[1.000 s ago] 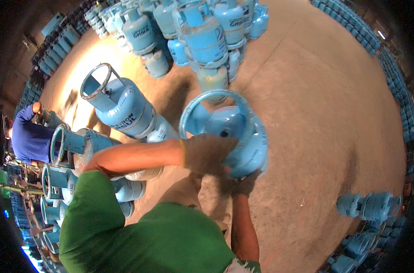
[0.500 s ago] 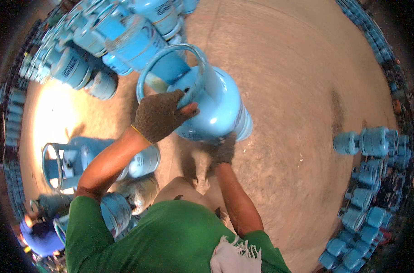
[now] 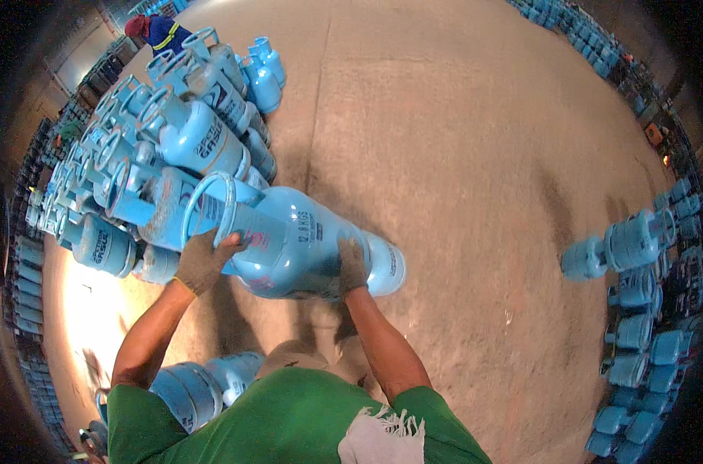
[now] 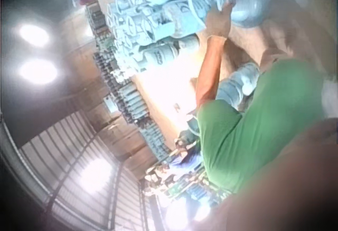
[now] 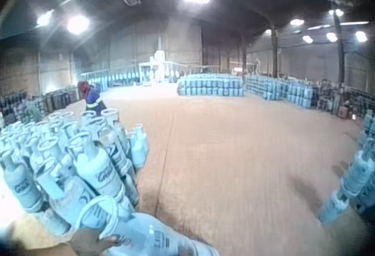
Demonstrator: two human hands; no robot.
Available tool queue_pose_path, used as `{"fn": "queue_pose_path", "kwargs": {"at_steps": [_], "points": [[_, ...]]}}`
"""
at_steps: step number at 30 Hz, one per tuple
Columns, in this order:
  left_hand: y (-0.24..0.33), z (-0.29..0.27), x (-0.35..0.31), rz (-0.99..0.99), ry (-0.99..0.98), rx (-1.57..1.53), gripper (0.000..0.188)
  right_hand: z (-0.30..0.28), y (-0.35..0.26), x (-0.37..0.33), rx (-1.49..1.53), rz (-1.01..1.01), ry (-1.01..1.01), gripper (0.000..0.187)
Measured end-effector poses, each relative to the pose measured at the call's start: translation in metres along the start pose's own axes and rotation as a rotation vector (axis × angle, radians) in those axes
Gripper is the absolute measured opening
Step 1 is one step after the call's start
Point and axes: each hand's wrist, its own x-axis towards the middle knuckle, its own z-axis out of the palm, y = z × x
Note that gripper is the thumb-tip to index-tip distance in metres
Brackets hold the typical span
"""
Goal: The person repeatedly picks up light-blue gas cylinders from a stack, carries them across the warehouse floor, and places them into a new stack. The worker handles one cylinder at a time, walking between stacks and repeating the cycle.
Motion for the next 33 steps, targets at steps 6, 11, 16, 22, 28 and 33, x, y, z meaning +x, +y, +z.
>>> {"fn": "queue_pose_path", "kwargs": {"at_steps": [6, 11, 16, 22, 28, 33], "points": [[0.068, -0.015, 0.153, -0.172, -0.118, -0.496, 0.052, -0.009, 0.002, 0.060, -0.523, -0.227, 0.016, 0.078], [0.102, -0.041, 0.317, -0.289, -0.246, -0.799, 0.034, 0.000, -0.016, 0.100, -0.929, -0.386, -0.146, 0.067], [0.064, -0.064, 0.386, 0.265, -0.588, -0.638, 0.035, 0.039, -0.071, 0.145, -0.315, 0.213, 0.116, 0.067], [0.117, -0.073, 0.503, 0.287, -0.554, -0.631, 0.048, 0.107, -0.108, 0.242, -0.230, 0.146, 0.253, 0.092], [0.155, -0.086, 0.628, 0.165, -0.587, -0.539, 0.063, 0.159, -0.119, 0.326, -0.187, 0.115, 0.304, 0.094], [0.103, -0.105, 0.617, 0.766, -0.318, -0.040, 0.066, 0.177, -0.146, 0.392, 0.020, -0.018, 0.457, 0.088]]}}
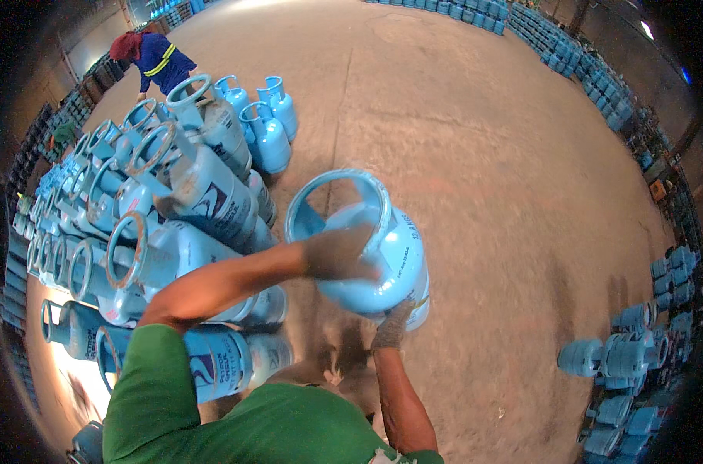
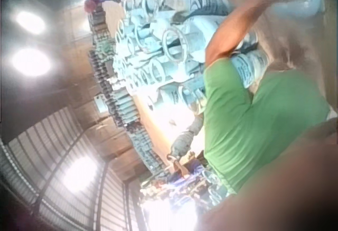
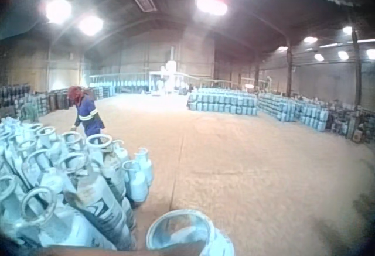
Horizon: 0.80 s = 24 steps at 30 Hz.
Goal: The person repeatedly picks up light-blue gas cylinders from a stack, carries them across the warehouse floor, and places them into a new stack. The worker handles one cylinder at a time, walking between stacks and repeating the cycle.
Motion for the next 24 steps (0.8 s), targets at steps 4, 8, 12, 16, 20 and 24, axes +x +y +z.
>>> {"fn": "queue_pose_path", "kwargs": {"at_steps": [4, 8, 12, 16, 20, 24], "points": [[-0.063, -0.033, -0.043, 0.338, -0.088, 0.395, 0.064, 0.033, -0.040, 0.075, 0.208, -0.191, -0.107, 0.067], [-0.113, -0.068, -0.012, 0.260, -0.034, 0.580, 0.063, 0.067, -0.094, 0.150, -0.124, -0.400, -0.302, 0.059], [-0.096, -0.070, 0.047, -0.193, 0.120, 0.432, 0.062, 0.103, -0.129, 0.210, -0.022, -0.038, -0.392, 0.076], [-0.100, -0.079, 0.127, -0.550, 0.180, 0.162, 0.057, 0.123, -0.108, 0.263, -0.216, -0.180, -0.418, 0.074], [-0.149, -0.124, 0.187, -0.297, 0.087, -0.256, 0.035, 0.126, -0.070, 0.310, -0.952, -0.783, -0.281, 0.081], [-0.186, -0.155, 0.247, -0.535, 0.091, -0.915, 0.034, 0.144, -0.080, 0.345, -0.951, -0.634, -0.174, 0.073]]}}
